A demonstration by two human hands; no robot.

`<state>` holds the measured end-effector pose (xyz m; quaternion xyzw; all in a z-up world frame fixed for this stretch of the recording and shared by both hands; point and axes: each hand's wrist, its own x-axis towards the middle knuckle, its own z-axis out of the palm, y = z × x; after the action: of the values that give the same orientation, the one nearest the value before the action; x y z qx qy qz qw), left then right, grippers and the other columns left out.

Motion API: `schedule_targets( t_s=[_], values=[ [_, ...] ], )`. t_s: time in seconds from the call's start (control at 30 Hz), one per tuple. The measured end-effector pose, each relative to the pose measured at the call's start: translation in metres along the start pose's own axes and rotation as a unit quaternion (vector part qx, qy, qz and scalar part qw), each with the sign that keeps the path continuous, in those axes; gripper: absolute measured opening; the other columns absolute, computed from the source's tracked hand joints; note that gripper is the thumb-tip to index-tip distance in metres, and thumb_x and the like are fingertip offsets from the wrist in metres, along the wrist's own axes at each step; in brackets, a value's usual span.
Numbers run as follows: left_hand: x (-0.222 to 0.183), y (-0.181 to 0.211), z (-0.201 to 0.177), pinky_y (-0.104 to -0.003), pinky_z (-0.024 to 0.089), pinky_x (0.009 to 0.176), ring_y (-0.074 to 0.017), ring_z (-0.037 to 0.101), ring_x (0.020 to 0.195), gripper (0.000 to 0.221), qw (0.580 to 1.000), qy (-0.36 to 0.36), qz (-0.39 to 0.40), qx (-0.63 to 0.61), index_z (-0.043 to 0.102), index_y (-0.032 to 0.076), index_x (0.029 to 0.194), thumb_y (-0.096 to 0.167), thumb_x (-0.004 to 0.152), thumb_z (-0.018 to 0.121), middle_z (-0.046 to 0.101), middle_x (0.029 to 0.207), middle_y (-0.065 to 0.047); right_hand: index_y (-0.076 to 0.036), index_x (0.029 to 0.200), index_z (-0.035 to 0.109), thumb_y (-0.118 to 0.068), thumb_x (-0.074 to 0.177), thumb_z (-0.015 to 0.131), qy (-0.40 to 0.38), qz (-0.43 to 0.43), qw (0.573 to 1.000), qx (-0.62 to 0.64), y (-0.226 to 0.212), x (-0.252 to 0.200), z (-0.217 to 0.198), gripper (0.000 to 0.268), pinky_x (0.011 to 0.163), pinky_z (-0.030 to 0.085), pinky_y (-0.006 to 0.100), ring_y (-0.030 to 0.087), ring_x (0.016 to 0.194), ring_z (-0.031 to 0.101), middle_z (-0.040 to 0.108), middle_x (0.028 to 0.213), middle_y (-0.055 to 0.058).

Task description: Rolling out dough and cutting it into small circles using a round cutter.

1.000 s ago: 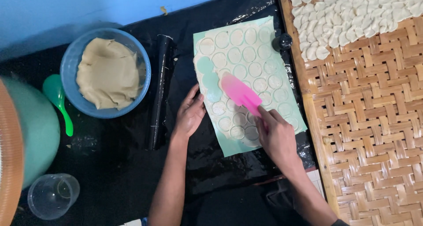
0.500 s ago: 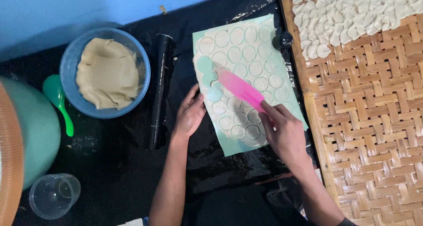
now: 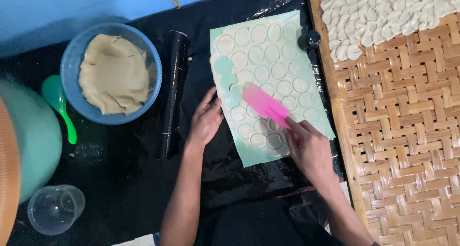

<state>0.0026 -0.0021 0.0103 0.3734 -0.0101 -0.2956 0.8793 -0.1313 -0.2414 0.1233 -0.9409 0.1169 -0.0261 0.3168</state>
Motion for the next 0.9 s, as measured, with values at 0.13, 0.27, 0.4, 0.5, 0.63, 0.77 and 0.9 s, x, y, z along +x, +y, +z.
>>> schedule_targets(
  t_s=[0.13, 0.27, 0.4, 0.5, 0.63, 0.77, 0.9],
  values=[
    [0.001, -0.001, -0.001, -0.042, 0.043, 0.114, -0.0224, 0.055, 0.135, 0.05, 1.0, 0.0, 0.0, 0.004, 0.039, 0.005, 0.157, 0.014, 0.109, 0.052, 0.056, 0.147, -0.011, -0.006, 0.122, 0.073, -0.017, 0.095, 0.07, 0.003, -0.008, 1.0, 0.013, -0.004, 0.007, 0.002, 0.03, 0.06, 0.055, 0.04, 0.029, 0.064, 0.069, 0.069, 0.088, 0.013],
    [0.0, -0.002, -0.003, -0.042, 0.043, 0.114, -0.0225, 0.055, 0.134, 0.049, 1.0, -0.005, 0.007, -0.006, 0.039, 0.004, 0.157, 0.014, 0.11, 0.052, 0.056, 0.147, -0.011, -0.009, 0.122, 0.074, -0.019, 0.095, 0.072, 0.017, -0.026, 0.999, 0.012, -0.013, 0.012, -0.002, 0.029, 0.058, 0.054, 0.039, 0.027, 0.064, 0.069, 0.069, 0.087, 0.011],
    [-0.001, 0.001, 0.0, -0.042, 0.043, 0.114, -0.0224, 0.055, 0.133, 0.051, 1.0, -0.003, -0.001, 0.002, 0.038, 0.005, 0.157, 0.015, 0.109, 0.053, 0.056, 0.146, -0.011, -0.009, 0.123, 0.075, -0.019, 0.096, 0.073, 0.043, -0.024, 0.999, -0.02, -0.011, 0.011, -0.006, 0.029, 0.056, 0.053, 0.039, 0.026, 0.061, 0.067, 0.07, 0.088, 0.011],
    [-0.001, 0.001, 0.0, -0.042, 0.043, 0.114, -0.0225, 0.055, 0.133, 0.052, 1.0, -0.005, 0.005, 0.009, 0.038, 0.004, 0.157, 0.016, 0.109, 0.053, 0.056, 0.146, -0.012, -0.008, 0.123, 0.074, -0.019, 0.096, 0.072, 0.052, -0.006, 0.999, -0.014, -0.003, 0.009, -0.008, 0.03, 0.058, 0.054, 0.037, 0.025, 0.061, 0.066, 0.068, 0.084, 0.011],
    [0.0, -0.001, -0.004, -0.042, 0.043, 0.114, -0.0225, 0.056, 0.133, 0.052, 1.0, -0.004, 0.002, 0.004, 0.038, 0.004, 0.158, 0.016, 0.109, 0.052, 0.056, 0.146, -0.012, -0.006, 0.123, 0.074, -0.019, 0.096, 0.071, 0.046, 0.024, 0.999, -0.012, 0.015, -0.001, -0.008, 0.03, 0.057, 0.054, 0.037, 0.024, 0.059, 0.066, 0.067, 0.081, 0.011],
    [0.0, -0.003, -0.006, -0.042, 0.043, 0.114, -0.0225, 0.055, 0.134, 0.051, 1.0, -0.008, -0.002, -0.008, 0.038, 0.005, 0.158, 0.014, 0.11, 0.052, 0.056, 0.147, -0.011, -0.007, 0.122, 0.075, -0.019, 0.094, 0.072, 0.027, 0.035, 0.998, -0.05, 0.019, -0.009, -0.008, 0.031, 0.057, 0.052, 0.039, 0.027, 0.06, 0.066, 0.067, 0.078, 0.012],
    [0.0, -0.002, -0.005, -0.042, 0.043, 0.114, -0.0225, 0.055, 0.135, 0.051, 1.0, -0.011, 0.003, -0.008, 0.038, 0.006, 0.158, 0.014, 0.109, 0.052, 0.056, 0.147, -0.011, -0.009, 0.123, 0.075, -0.021, 0.094, 0.071, 0.019, 0.045, 0.997, -0.052, 0.013, -0.008, -0.01, 0.031, 0.058, 0.052, 0.041, 0.029, 0.062, 0.066, 0.066, 0.079, 0.012]
  ],
)
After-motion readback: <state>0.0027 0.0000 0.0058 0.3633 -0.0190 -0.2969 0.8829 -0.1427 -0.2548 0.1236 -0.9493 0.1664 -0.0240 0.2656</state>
